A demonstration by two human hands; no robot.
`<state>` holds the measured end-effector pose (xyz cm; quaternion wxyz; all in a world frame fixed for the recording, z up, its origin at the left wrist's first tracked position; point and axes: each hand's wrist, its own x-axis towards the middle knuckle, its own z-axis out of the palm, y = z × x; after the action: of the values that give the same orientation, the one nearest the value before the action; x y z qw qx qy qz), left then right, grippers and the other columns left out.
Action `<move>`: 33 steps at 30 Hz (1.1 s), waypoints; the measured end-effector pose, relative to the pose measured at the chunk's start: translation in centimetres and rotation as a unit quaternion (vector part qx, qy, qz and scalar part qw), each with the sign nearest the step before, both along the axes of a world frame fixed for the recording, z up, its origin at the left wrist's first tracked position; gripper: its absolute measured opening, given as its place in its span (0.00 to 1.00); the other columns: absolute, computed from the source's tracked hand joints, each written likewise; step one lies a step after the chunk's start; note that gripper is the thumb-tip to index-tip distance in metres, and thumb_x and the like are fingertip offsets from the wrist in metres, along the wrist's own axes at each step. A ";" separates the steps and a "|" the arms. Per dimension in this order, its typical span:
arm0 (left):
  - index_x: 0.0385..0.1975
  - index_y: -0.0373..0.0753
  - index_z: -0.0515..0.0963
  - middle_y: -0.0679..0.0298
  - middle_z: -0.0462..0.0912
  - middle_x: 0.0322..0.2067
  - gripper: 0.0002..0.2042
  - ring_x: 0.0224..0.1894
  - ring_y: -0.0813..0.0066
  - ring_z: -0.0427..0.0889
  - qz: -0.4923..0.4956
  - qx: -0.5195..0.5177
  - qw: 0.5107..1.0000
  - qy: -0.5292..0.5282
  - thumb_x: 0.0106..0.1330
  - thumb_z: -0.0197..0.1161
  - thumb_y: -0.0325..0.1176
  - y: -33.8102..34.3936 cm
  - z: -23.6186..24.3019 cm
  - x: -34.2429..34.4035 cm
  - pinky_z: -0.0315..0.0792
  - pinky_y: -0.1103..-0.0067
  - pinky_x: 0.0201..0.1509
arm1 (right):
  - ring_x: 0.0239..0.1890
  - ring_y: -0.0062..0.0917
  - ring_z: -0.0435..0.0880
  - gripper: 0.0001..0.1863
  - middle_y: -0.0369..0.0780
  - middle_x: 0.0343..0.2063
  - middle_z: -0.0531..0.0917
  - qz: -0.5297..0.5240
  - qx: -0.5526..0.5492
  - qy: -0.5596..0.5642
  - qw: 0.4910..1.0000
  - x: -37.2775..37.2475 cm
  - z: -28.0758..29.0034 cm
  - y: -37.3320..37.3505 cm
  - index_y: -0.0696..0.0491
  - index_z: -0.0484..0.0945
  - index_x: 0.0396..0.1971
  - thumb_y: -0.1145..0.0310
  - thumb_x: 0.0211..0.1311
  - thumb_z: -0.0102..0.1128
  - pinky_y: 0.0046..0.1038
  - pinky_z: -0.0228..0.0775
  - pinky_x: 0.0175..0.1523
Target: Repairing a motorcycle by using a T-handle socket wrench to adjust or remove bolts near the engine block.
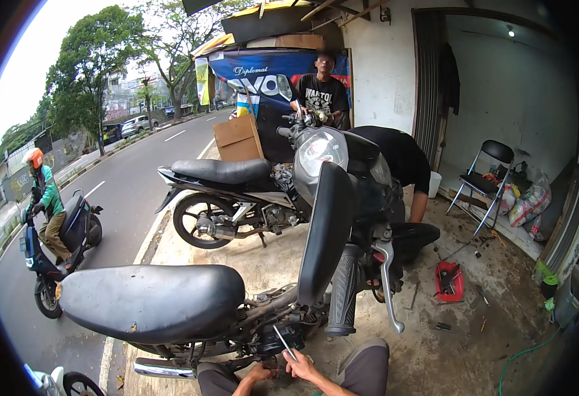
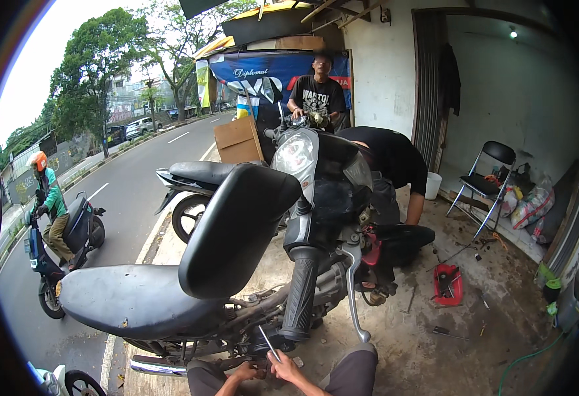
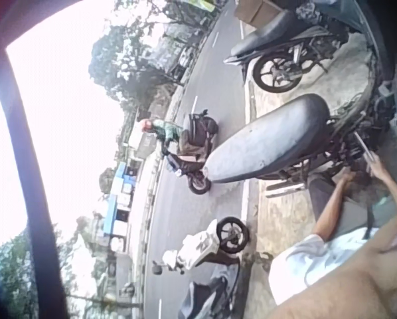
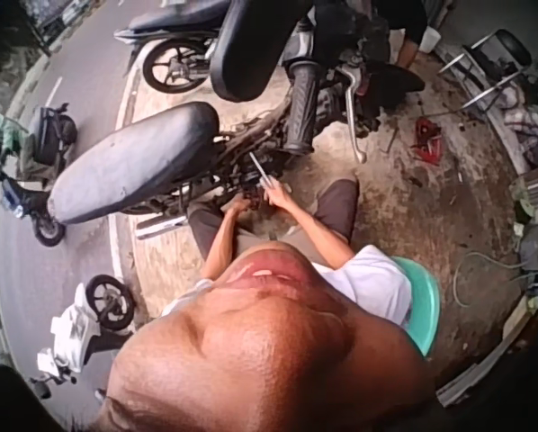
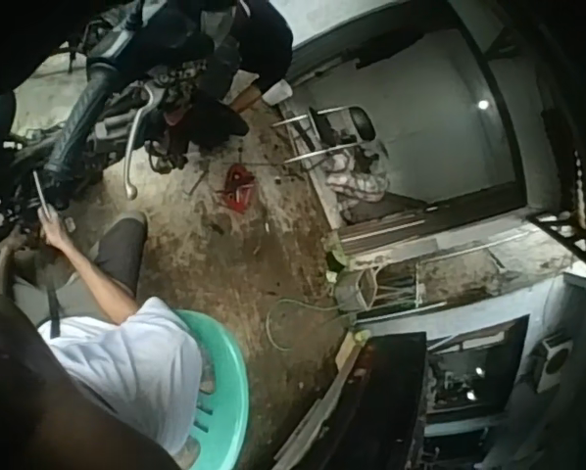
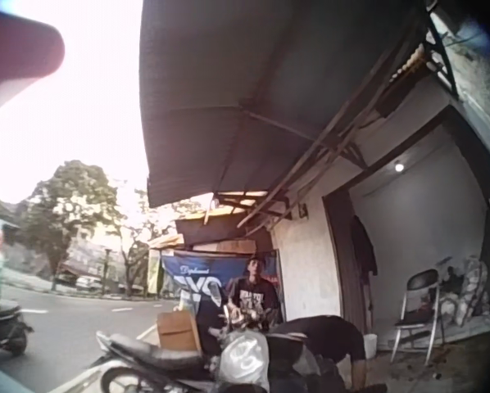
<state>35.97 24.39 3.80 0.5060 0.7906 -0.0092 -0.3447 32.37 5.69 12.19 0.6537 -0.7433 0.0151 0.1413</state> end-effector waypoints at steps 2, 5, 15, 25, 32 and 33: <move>0.46 0.39 0.72 0.61 0.79 0.33 0.25 0.34 0.74 0.78 0.021 0.020 0.999 -0.035 0.45 0.65 0.40 0.0 -1.8 0.2 0.70 0.79 0.36 | 0.08 0.16 0.67 0.18 0.35 0.12 0.73 -0.008 -0.026 -0.021 0.999 -0.1 1.0 -0.2 0.49 0.68 0.43 0.52 0.62 0.41 0.19 0.60 0.14; 0.48 0.36 0.70 0.58 0.79 0.35 0.29 0.35 0.71 0.78 0.043 -0.008 0.998 -0.044 0.44 0.66 0.40 0.5 -3.1 0.6 0.70 0.78 0.41 | 0.10 0.21 0.70 0.22 0.37 0.12 0.72 0.027 -0.057 0.010 0.998 -0.3 1.7 0.0 0.48 0.65 0.45 0.47 0.61 0.39 0.23 0.63 0.15; 0.43 0.43 0.74 0.58 0.80 0.35 0.25 0.37 0.66 0.78 -0.032 0.145 0.983 -0.110 0.44 0.64 0.46 -0.8 -0.2 0.4 0.70 0.75 0.43 | 0.29 0.38 0.76 0.18 0.45 0.24 0.75 -0.014 -0.180 -0.178 0.967 -0.1 -0.1 1.3 0.53 0.68 0.39 0.54 0.61 0.43 0.35 0.66 0.35; 0.49 0.48 0.69 0.56 0.72 0.48 0.29 0.52 0.59 0.68 -0.234 0.246 0.936 -0.098 0.50 0.53 0.58 1.5 -7.6 0.8 0.64 0.69 0.54 | 0.38 0.46 0.74 0.23 0.50 0.31 0.76 0.103 -0.241 -0.099 0.960 0.3 -0.6 4.4 0.51 0.64 0.42 0.46 0.60 0.37 0.41 0.64 0.41; 0.46 0.42 0.72 0.53 0.74 0.45 0.27 0.48 0.57 0.72 -0.186 0.292 0.937 -0.036 0.47 0.59 0.51 -0.4 -7.0 0.7 0.67 0.68 0.49 | 0.41 0.49 0.73 0.23 0.52 0.35 0.76 0.085 -0.231 -0.070 0.967 -0.7 0.3 3.7 0.52 0.65 0.41 0.47 0.59 0.39 0.42 0.64 0.44; 0.46 0.42 0.72 0.53 0.74 0.45 0.27 0.48 0.57 0.72 -0.187 0.293 0.937 -0.038 0.47 0.59 0.51 -0.3 -7.9 0.7 0.67 0.68 0.49 | 0.41 0.49 0.73 0.24 0.52 0.35 0.76 0.084 -0.228 -0.077 0.967 -0.8 0.2 3.7 0.52 0.65 0.41 0.46 0.59 0.39 0.42 0.64 0.44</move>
<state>36.72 24.04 -4.06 0.1778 0.9002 -0.0747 -0.3904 31.60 9.44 12.40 0.4519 -0.8800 -0.0660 0.1306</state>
